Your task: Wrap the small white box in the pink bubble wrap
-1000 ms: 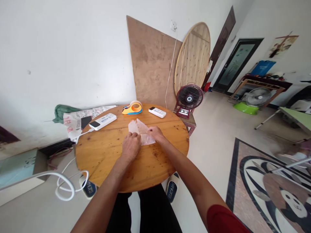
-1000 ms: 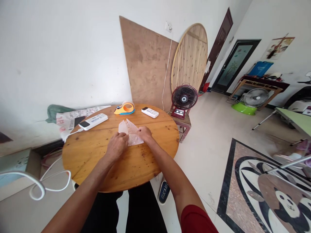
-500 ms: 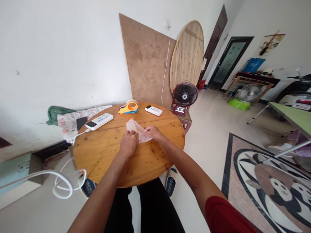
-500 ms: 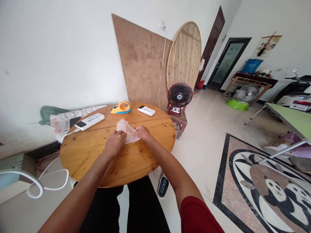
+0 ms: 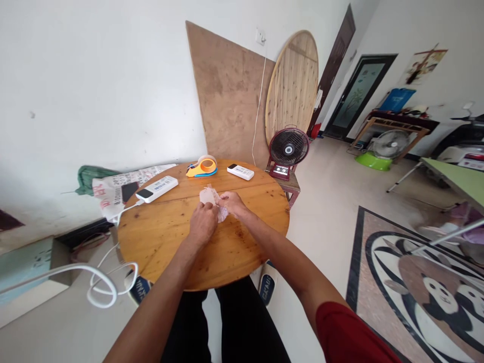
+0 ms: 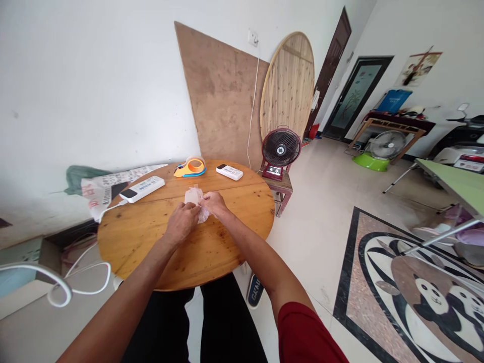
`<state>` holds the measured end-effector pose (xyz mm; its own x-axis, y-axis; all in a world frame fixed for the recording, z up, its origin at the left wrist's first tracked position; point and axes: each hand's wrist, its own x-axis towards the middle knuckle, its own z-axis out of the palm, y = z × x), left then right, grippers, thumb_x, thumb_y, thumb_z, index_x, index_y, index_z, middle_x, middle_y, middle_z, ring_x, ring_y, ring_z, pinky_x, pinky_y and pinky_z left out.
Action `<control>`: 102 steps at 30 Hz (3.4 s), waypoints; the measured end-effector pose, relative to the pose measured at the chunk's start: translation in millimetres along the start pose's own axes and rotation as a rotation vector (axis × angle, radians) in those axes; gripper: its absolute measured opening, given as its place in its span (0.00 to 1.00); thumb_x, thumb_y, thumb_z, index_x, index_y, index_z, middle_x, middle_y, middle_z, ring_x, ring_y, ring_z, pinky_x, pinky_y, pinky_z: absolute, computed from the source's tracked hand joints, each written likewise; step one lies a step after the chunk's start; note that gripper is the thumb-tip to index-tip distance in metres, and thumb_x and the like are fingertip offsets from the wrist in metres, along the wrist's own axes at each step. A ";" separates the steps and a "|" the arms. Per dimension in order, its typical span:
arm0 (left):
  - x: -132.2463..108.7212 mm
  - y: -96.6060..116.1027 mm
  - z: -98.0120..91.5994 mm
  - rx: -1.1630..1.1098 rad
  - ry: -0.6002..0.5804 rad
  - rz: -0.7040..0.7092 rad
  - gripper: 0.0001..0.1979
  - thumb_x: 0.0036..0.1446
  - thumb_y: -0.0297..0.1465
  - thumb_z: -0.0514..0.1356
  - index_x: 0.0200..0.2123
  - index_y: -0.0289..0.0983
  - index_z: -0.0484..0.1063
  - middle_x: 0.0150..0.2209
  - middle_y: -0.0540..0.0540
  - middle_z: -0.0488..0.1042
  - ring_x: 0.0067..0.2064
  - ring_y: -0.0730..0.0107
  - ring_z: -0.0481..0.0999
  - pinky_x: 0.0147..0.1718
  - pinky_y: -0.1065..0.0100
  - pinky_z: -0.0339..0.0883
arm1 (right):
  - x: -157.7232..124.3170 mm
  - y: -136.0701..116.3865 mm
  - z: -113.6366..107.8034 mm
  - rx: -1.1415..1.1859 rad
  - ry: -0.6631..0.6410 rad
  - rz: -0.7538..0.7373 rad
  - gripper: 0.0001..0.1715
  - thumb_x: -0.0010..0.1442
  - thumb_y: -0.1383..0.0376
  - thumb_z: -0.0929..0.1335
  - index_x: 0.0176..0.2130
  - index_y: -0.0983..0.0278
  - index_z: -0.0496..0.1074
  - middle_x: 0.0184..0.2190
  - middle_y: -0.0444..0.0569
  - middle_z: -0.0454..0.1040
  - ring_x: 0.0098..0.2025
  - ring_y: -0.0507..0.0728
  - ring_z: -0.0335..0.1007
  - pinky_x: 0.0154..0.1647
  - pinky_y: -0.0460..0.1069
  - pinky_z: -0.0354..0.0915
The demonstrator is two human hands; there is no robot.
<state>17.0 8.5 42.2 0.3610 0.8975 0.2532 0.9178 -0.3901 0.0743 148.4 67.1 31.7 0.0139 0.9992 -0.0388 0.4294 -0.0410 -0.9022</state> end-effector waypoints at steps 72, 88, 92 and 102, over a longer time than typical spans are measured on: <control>-5.8 -27.3 32.6 -0.492 0.354 0.038 0.17 0.54 0.28 0.54 0.45 0.35 0.76 0.46 0.41 0.76 0.47 0.58 0.75 0.49 0.57 0.70 | 38.7 30.7 1.2 -0.155 -0.046 -0.416 0.08 0.57 0.64 0.70 0.37 0.62 0.79 0.37 0.46 0.76 0.37 0.52 0.69 0.41 0.46 0.63; -5.7 -22.6 30.7 -0.525 0.306 -0.035 0.17 0.51 0.28 0.55 0.44 0.39 0.75 0.56 0.42 0.72 0.54 0.55 0.72 0.55 0.55 0.66 | 96.3 -13.4 8.6 -0.097 -0.278 0.199 0.21 0.41 0.60 0.78 0.18 0.63 0.65 0.13 0.41 0.60 0.19 0.49 0.53 0.17 0.45 0.46; -6.1 -22.3 29.3 -0.513 0.302 -0.030 0.16 0.53 0.28 0.55 0.44 0.38 0.75 0.58 0.42 0.71 0.54 0.55 0.71 0.55 0.55 0.66 | 99.9 -11.0 11.1 -0.062 -0.365 0.201 0.22 0.39 0.61 0.78 0.16 0.63 0.63 0.10 0.37 0.53 0.16 0.46 0.48 0.16 0.44 0.43; -6.9 -19.7 20.5 -0.527 0.259 -0.032 0.17 0.54 0.27 0.53 0.45 0.38 0.74 0.47 0.44 0.77 0.45 0.57 0.72 0.48 0.57 0.67 | 86.2 -1.2 20.0 0.238 -0.246 0.026 0.07 0.42 0.70 0.72 0.25 0.67 0.70 0.20 0.38 0.68 0.22 0.48 0.62 0.24 0.43 0.57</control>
<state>-0.1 14.2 19.2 0.2210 0.8569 0.4657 0.6974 -0.4727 0.5388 131.0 153.2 20.9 -0.2085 0.9680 -0.1394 0.2085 -0.0952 -0.9734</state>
